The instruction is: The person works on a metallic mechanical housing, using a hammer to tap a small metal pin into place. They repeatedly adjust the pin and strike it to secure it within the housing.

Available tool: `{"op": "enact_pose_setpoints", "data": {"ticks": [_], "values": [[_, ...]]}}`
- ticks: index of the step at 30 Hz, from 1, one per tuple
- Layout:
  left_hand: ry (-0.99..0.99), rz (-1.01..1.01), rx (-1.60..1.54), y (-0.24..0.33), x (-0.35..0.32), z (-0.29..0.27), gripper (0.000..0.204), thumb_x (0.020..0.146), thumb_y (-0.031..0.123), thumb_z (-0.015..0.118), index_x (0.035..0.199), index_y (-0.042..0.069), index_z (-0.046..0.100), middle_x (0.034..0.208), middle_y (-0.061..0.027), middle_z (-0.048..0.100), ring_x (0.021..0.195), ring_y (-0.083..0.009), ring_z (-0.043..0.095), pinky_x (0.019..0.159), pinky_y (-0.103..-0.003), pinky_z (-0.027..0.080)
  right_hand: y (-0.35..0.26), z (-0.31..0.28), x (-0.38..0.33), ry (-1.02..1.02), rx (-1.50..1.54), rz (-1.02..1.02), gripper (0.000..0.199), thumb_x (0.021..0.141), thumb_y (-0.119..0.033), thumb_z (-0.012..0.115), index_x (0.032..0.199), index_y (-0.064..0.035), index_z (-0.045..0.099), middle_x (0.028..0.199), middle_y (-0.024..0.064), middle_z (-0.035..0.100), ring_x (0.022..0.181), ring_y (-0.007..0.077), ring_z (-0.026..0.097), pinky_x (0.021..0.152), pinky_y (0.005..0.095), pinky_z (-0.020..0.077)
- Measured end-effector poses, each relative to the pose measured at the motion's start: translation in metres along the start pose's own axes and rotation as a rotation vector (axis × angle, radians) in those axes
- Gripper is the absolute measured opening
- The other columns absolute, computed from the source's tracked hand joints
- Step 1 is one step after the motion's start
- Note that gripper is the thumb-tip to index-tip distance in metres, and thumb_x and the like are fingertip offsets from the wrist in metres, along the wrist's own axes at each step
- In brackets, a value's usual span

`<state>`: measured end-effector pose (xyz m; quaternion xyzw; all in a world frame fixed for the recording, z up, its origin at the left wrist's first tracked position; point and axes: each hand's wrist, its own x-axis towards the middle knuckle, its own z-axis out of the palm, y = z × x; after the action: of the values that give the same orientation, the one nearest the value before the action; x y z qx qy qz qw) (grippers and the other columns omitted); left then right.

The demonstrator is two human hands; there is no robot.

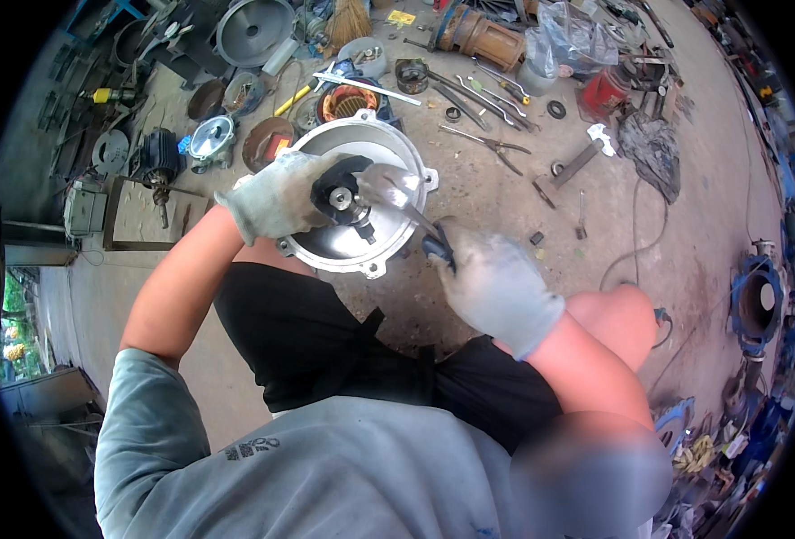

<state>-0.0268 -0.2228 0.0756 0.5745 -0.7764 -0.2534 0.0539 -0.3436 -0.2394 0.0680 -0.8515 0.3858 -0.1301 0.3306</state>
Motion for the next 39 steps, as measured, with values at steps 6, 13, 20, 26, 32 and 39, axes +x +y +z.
{"op": "enact_pose_setpoints", "data": {"ticks": [6, 13, 20, 26, 32, 39], "values": [[-0.062, -0.072, -0.02, 0.002, 0.001, -0.002, 0.085, 0.076, 0.018, 0.085, 0.152, 0.009, 0.047, 0.121, -0.0237, 0.071, 0.116, -0.0448, 0.066, 0.101, -0.051, 0.053, -0.011, -0.012, -0.002, 0.048, 0.142, 0.048, 0.019, 0.096, -0.011, 0.069, 0.112, -0.0047, 0.063, 0.083, 0.0229, 0.069, 0.078, 0.044, 0.071, 0.069, 0.0528, 0.0545], [-0.052, -0.08, 0.0, 0.009, 0.0, -0.004, 0.087, 0.075, 0.018, 0.086, 0.152, 0.007, 0.046, 0.121, -0.0241, 0.07, 0.115, -0.0454, 0.066, 0.101, -0.051, 0.053, -0.007, -0.005, 0.0, 0.043, 0.057, -0.022, 0.02, 0.095, -0.009, 0.07, 0.114, -0.0056, 0.065, 0.079, 0.0213, 0.069, 0.076, 0.0429, 0.071, 0.068, 0.0512, 0.0555], [-0.035, -0.027, 0.047, 0.0, 0.002, 0.003, 0.09, 0.076, 0.02, 0.087, 0.155, 0.008, 0.044, 0.124, -0.0226, 0.069, 0.116, -0.0439, 0.066, 0.103, -0.05, 0.053, 0.009, 0.005, 0.001, 0.003, -0.071, -0.071, 0.022, 0.093, -0.009, 0.07, 0.115, -0.0057, 0.065, 0.077, 0.0197, 0.068, 0.075, 0.0415, 0.071, 0.069, 0.0513, 0.0557], [-0.034, -0.064, -0.007, 0.011, 0.001, -0.006, 0.096, 0.074, 0.019, 0.087, 0.158, 0.008, 0.043, 0.126, -0.0236, 0.069, 0.119, -0.0425, 0.065, 0.106, -0.048, 0.051, -0.006, 0.0, -0.004, 0.139, 0.006, -0.086, 0.02, 0.094, -0.011, 0.07, 0.112, -0.004, 0.065, 0.081, 0.0225, 0.069, 0.079, 0.045, 0.071, 0.071, 0.0531, 0.0555], [-0.013, -0.04, -0.096, 0.003, -0.002, 0.0, 0.095, 0.07, 0.016, 0.089, 0.155, 0.005, 0.047, 0.126, -0.0239, 0.069, 0.119, -0.0414, 0.066, 0.106, -0.047, 0.051, -0.016, -0.005, -0.004, 0.038, 0.168, 0.053, 0.02, 0.094, -0.009, 0.07, 0.112, -0.0043, 0.064, 0.082, 0.0238, 0.069, 0.08, 0.0465, 0.07, 0.071, 0.0531, 0.0548], [-0.031, -0.004, -0.035, 0.001, 0.004, -0.002, 0.093, 0.072, 0.019, 0.089, 0.154, 0.006, 0.047, 0.118, -0.0224, 0.072, 0.114, -0.0432, 0.067, 0.101, -0.048, 0.053, -0.009, -0.007, -0.002, 0.018, 0.129, -0.002, 0.017, 0.095, -0.007, 0.069, 0.111, -0.0039, 0.065, 0.085, 0.0244, 0.068, 0.083, 0.0448, 0.071, 0.07, 0.0518, 0.0539]]}}
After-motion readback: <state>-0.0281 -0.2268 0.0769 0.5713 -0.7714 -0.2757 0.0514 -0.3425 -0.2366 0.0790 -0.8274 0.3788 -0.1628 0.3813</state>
